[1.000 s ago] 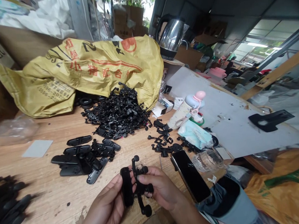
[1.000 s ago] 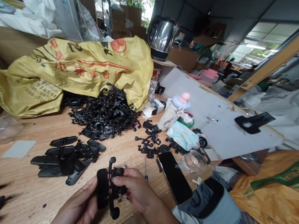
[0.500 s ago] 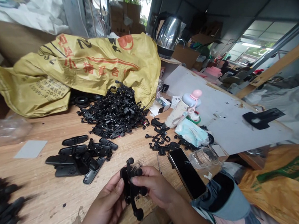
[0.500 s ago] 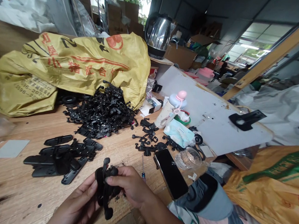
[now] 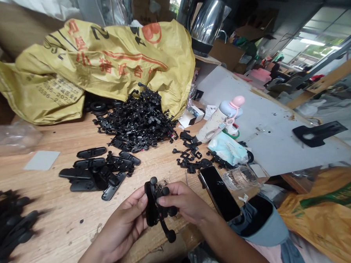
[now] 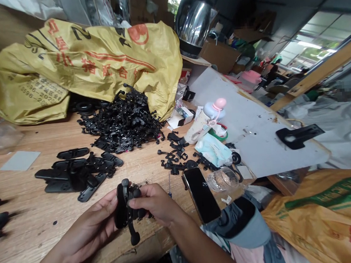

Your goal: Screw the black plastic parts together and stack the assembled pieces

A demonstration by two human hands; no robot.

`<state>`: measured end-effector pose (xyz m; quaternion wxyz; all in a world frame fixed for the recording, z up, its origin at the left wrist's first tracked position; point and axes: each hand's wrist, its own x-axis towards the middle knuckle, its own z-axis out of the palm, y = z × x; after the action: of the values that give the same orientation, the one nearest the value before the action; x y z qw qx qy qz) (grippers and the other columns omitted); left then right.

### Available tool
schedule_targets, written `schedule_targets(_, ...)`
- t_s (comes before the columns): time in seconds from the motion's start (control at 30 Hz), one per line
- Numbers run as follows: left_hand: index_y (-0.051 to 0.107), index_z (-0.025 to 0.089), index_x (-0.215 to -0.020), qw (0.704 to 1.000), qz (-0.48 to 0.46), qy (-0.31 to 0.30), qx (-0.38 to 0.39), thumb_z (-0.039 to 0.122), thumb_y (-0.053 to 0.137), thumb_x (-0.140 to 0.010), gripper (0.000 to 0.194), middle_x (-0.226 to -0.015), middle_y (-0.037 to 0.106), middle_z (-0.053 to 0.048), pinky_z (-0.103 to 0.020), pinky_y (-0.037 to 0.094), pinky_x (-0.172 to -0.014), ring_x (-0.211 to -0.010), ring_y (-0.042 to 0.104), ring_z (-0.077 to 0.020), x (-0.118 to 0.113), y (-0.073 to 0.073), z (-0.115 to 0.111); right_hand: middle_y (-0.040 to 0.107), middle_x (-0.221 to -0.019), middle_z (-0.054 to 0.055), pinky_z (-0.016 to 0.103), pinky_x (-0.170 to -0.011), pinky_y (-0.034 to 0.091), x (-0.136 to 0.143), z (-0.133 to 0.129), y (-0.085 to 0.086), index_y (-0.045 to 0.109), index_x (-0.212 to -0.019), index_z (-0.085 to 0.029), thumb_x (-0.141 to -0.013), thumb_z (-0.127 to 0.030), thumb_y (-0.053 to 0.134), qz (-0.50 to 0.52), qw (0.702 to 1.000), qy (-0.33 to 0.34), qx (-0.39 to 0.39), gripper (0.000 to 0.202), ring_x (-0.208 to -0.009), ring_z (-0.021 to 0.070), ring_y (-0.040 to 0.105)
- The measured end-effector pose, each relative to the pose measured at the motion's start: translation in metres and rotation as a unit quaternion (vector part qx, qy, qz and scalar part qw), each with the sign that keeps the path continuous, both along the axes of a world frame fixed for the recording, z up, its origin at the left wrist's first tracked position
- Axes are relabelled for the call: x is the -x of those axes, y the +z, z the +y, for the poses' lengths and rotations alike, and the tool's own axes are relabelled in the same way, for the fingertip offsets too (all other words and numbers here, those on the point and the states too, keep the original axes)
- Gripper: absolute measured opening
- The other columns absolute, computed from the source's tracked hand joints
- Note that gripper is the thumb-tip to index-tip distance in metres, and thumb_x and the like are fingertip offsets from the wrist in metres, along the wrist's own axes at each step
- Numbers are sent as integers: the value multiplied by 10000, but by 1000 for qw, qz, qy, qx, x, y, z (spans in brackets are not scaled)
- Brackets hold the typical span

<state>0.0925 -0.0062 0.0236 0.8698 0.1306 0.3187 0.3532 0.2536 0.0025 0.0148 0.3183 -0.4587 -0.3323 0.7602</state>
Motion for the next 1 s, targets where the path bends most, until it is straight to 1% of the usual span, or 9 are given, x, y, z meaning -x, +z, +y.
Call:
schedule_targets(0.2, 582, 164, -1105, 1000, 4, -16, -9, 157, 525, -809, 301, -960, 687, -89, -250, 521, -711, -803, 654, -162, 4, -7, 1, 526, -496, -40, 185, -440, 290, -1, 2, 5, 580, -585, -119, -521, -378, 743, -50, 998, 21, -24, 313, -424, 47, 410)
schedule_targets(0.3, 585, 159, -1100, 1000, 12, -20, -13, 157, 527, -809, 296, -958, 687, -91, -254, 523, -723, -802, 654, -158, 5, -8, 0, 504, -484, -48, 181, -420, 272, 1, 3, 9, 568, -580, -122, -528, -397, 734, -68, 997, 25, -36, 326, -412, 42, 389)
schedule_targets(0.37, 595, 153, -1086, 1000, 18, -20, -16, 154, 537, -802, 290, -952, 690, -93, -246, 526, -716, -792, 655, -155, 4, -8, 0, 501, -492, -49, 183, -427, 281, 2, 3, 10, 569, -590, -123, -536, -402, 733, -69, 996, 21, -45, 328, -421, 43, 394)
schedule_targets(0.5, 610, 147, -1064, 999, 37, -20, -21, 154, 554, -790, 280, -945, 695, -100, -213, 532, -649, -746, 660, -147, 0, -7, 2, 538, -547, -36, 196, -486, 339, 1, 3, 8, 591, -640, -122, -547, -396, 735, -57, 996, 5, -64, 324, -478, 59, 450)
schedule_targets(0.57, 614, 142, -1059, 999, 42, -19, -24, 158, 556, -788, 277, -946, 696, -105, -217, 532, -649, -747, 660, -152, -2, -6, 4, 545, -553, -32, 196, -488, 341, -1, 4, 7, 591, -639, -120, -547, -395, 735, -66, 996, 12, -66, 324, -483, 61, 454)
schedule_targets(0.7, 625, 128, -1041, 999, 48, -11, -24, 152, 553, -788, 263, -949, 697, -117, -243, 534, -680, -759, 660, -166, -1, -5, 7, 549, -547, -25, 197, -480, 337, -2, 5, 6, 580, -615, -117, -552, -397, 724, -87, 993, 28, -68, 321, -477, 62, 448)
schedule_targets(0.83, 633, 122, -1026, 998, 58, -9, -19, 133, 565, -777, 259, -942, 701, -115, -236, 534, -689, -764, 659, -163, 1, -5, 9, 542, -552, -24, 200, -494, 336, 1, 5, 6, 577, -615, -113, -568, -352, 701, -93, 992, 32, -73, 273, -482, 60, 438)
schedule_targets(1.0, 655, 125, -981, 996, 82, 32, -16, 141, 599, -751, 238, -889, 715, -102, -207, 531, -646, -718, 660, -149, -4, -7, 11, 497, -536, -43, 194, -477, 296, 6, 5, 0, 557, -606, -124, -592, -303, 679, -129, 986, 10, -103, 217, -470, 54, 390)
